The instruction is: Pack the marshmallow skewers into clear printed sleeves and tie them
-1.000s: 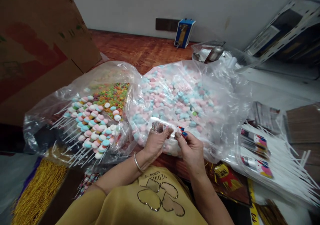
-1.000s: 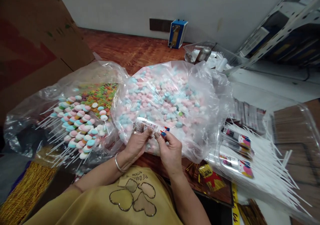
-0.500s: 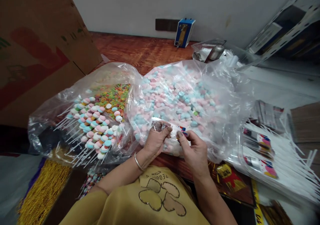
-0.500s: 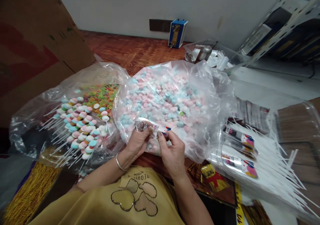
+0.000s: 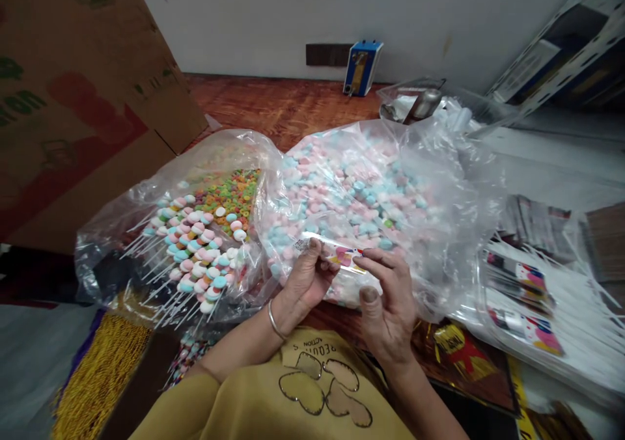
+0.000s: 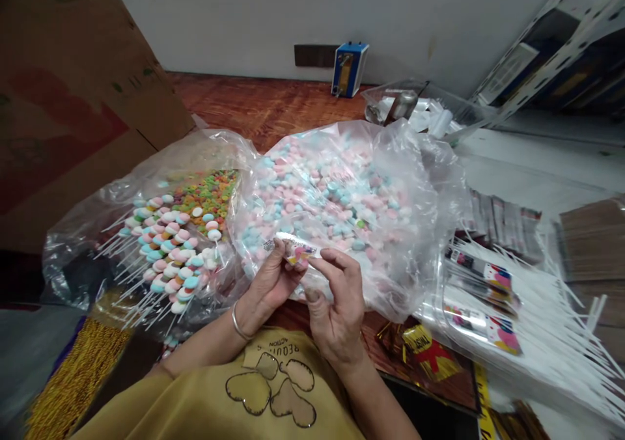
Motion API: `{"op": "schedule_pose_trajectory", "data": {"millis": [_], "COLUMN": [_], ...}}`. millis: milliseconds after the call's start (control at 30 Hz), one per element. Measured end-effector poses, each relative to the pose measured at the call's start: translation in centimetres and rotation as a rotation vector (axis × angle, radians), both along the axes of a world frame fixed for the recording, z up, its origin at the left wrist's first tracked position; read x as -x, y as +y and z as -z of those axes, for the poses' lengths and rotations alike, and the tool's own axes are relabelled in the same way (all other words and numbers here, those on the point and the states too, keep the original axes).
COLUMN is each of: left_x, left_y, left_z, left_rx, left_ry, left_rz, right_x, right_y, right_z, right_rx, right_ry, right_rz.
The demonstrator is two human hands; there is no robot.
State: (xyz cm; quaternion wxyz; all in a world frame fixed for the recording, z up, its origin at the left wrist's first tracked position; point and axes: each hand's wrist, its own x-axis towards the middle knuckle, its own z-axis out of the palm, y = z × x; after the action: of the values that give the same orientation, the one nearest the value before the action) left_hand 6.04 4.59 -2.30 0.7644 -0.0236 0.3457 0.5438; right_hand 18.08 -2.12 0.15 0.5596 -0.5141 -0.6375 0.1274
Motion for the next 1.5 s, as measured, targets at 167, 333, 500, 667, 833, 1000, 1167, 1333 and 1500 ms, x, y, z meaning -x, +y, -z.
{"op": "schedule_pose_trajectory", "data": {"millis": [167,333,500,667,833,1000,1167,1333,1500], "left_x": [2.4,10.6,18.4,21.5,22.9,24.2,25.2,26.5,27.9], "left_y": [-0.5,-2.1,-4.7,-5.6,-4.9,-4.3,-4.2,-4.7,-5.8], "left_z": [-0.9,-2.0,-2.6,-2.8,-2.3,-1.0,-0.5,-1.8,-2.8], "left_rx": [-0.088,-0.221,-0.308,-0.302,-0.297,-0.307,-0.316,-0.422,-0.529], "left_ry": [0.039,0.192,0.236,0.208,0.205,0.187,0.179,0.235,0.299], "left_rz": [-0.086,-0.373,-0.660,-0.777,-0.781,-0.765,-0.788,-0.837,-0.854], "right_x": [0.5,2.9,10.3,16.8,18.4,18.6,21.8,28.0,32.9], "right_y": [0.2,3.1,7.3,10.0,10.7,12.8,14.0,11.7,9.7], "right_z": [-0.3,-0.5,0.1,1.1,1.8,0.9,-0.8,-0.5,1.4], "right_rx": [0.002,0.087,0.199,0.334,0.246,0.283,0.344,0.225,0.077], "right_ry": [0.030,-0.080,-0.454,-0.737,-0.639,-0.693,-0.874,-1.057,-1.040], "right_rz": [-0.012,-0.181,-0.421,-0.419,-0.414,-0.487,-0.670,-0.918,-1.056]}}
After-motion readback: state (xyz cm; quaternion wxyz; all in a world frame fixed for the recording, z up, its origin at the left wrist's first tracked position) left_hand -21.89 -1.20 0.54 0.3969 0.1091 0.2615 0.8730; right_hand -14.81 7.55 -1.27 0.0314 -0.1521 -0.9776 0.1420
